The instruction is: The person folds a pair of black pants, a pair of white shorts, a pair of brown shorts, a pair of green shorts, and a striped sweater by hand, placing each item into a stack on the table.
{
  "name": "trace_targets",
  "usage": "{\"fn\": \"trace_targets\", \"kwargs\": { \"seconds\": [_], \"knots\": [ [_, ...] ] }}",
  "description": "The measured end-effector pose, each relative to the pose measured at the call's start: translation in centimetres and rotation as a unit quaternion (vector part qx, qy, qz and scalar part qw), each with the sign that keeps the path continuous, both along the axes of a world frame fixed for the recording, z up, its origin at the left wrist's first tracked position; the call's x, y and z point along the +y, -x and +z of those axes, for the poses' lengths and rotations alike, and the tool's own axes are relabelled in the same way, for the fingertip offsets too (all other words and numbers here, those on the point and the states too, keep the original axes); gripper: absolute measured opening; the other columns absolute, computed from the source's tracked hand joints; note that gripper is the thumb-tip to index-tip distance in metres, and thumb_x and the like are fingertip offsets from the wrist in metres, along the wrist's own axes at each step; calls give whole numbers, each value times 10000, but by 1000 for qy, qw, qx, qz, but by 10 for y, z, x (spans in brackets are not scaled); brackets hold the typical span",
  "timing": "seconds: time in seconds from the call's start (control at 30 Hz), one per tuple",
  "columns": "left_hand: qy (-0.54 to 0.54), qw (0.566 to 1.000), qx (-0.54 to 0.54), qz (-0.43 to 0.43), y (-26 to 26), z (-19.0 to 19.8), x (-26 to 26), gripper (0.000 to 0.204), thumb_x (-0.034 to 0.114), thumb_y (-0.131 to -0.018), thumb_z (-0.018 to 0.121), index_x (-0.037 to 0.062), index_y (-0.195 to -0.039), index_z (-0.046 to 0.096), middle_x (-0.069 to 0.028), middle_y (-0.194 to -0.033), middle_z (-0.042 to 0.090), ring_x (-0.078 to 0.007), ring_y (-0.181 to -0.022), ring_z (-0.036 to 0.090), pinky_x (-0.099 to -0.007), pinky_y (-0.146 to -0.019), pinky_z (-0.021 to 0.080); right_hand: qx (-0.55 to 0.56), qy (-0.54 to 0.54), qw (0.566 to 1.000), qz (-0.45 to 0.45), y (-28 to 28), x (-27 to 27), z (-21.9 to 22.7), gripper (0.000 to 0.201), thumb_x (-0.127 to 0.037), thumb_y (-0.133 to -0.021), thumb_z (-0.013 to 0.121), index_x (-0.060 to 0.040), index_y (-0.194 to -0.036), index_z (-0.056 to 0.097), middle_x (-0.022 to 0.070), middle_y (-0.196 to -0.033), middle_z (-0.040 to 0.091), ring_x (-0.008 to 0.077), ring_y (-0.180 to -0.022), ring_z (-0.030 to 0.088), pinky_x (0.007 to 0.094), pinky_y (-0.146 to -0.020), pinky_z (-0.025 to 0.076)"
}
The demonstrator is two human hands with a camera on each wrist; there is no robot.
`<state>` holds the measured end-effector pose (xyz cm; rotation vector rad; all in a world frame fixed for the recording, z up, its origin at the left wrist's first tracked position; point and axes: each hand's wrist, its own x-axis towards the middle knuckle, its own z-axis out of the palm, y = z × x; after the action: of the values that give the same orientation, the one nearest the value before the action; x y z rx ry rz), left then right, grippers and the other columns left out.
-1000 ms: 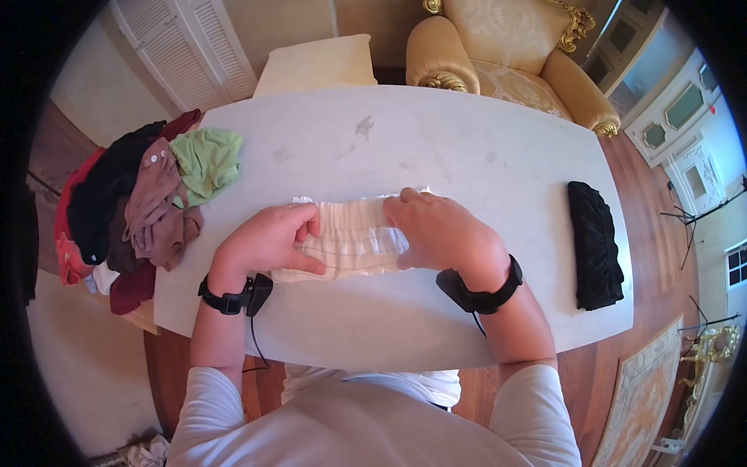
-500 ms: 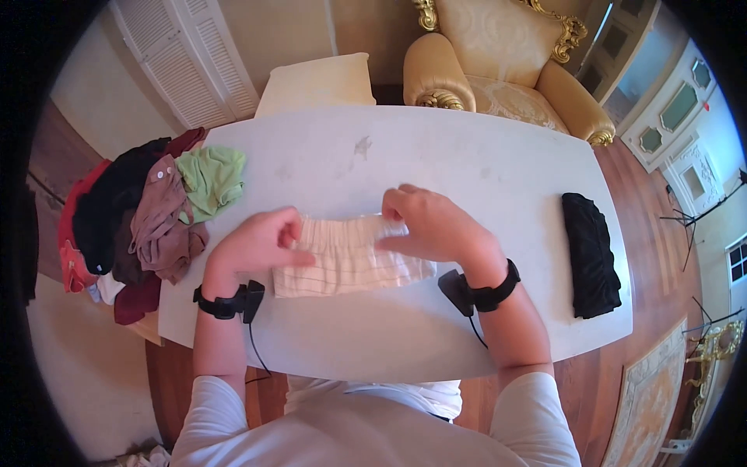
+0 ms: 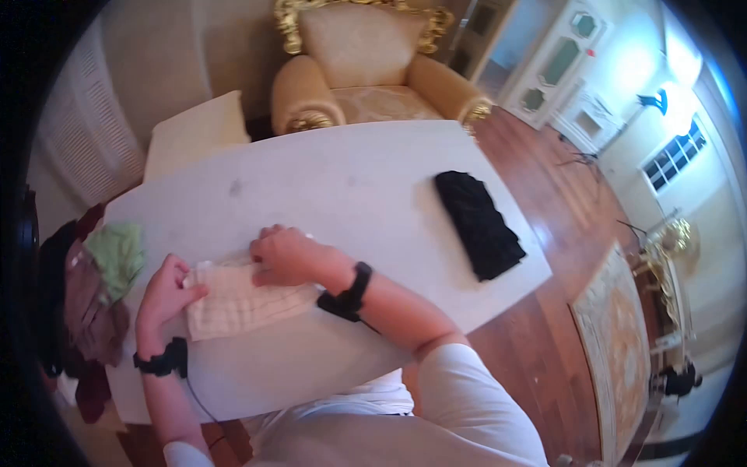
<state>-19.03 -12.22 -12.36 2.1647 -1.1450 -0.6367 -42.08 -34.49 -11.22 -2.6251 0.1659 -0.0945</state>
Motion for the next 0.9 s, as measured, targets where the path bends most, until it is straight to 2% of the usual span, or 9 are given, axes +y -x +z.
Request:
{"fn": "trace_targets", "kwargs": {
  "seconds": [0.1,0.17,0.23,0.37,0.47,0.57,0.63,0.7,0.9],
  "knots": [
    [68,991,112,0,5,-5,-11,487,115,-867,846,15,-1198,502,-63,-874,664,-120,-793,624,-310,-709,534,15,-25,998,-51,-1,-3,-4,477,-343,-835,825,-22,-1166,704,187,-1194,683,386,-1201,614,458,-1056,478],
    [112,983,144,-9,8,-13,-16,456,77,-931,790,20,-1271,491,-56,-909,667,-104,-823,623,-297,-721,535,76,-6,995,-64,-1,-11,-3,555,-372,-795,851,-10,-1185,689,178,-1172,692,374,-1160,643,440,-998,515],
    [137,978,154,-6,1,-24,-19,441,138,-983,757,27,-1317,491,-64,-939,670,-107,-841,626,-285,-735,532,142,-16,987,-72,2,-16,7,546,-373,-783,853,-8,-1158,694,174,-1152,695,365,-1111,662,430,-948,536],
    [136,975,175,18,-9,-36,-21,425,341,-1074,654,42,-1342,517,-66,-977,672,-110,-851,624,-273,-750,527,131,-38,988,-78,8,-31,2,505,-367,-763,852,-5,-1079,693,168,-1103,695,346,-1039,674,422,-857,543],
    [120,975,180,52,-15,-37,-25,456,459,-1096,574,50,-1297,553,-43,-967,660,-112,-837,616,-275,-739,524,91,-27,991,-96,20,-45,-10,472,-367,-758,853,-9,-1020,690,165,-1040,705,339,-991,678,416,-811,534],
    [102,977,180,49,-13,-31,-25,471,508,-1099,535,64,-1250,578,-23,-951,644,-102,-816,596,-272,-727,517,122,-52,978,-163,47,-60,1,469,-372,-762,851,-10,-1014,691,169,-985,722,336,-939,689,413,-796,539],
    [99,977,184,46,-10,-29,-26,450,506,-1103,527,82,-1245,579,-14,-943,643,-81,-797,571,-252,-718,499,112,-15,974,-196,69,-78,-1,481,-381,-769,852,-7,-1024,691,174,-950,733,331,-914,699,411,-791,544],
    [98,977,186,41,-11,-30,-25,433,502,-1104,524,94,-1237,580,-9,-938,641,-70,-787,558,-243,-712,490,127,-6,959,-252,94,-98,-3,516,-391,-728,846,-8,-1046,713,199,-1011,745,353,-973,708,428,-828,554],
    [98,978,183,34,-13,-35,-28,408,488,-1103,535,100,-1217,585,-6,-929,633,-72,-782,557,-245,-697,493,158,16,922,-353,186,-135,-2,494,-413,-787,854,5,-998,698,176,-955,731,326,-894,694,426,-774,546]
  ]
}}
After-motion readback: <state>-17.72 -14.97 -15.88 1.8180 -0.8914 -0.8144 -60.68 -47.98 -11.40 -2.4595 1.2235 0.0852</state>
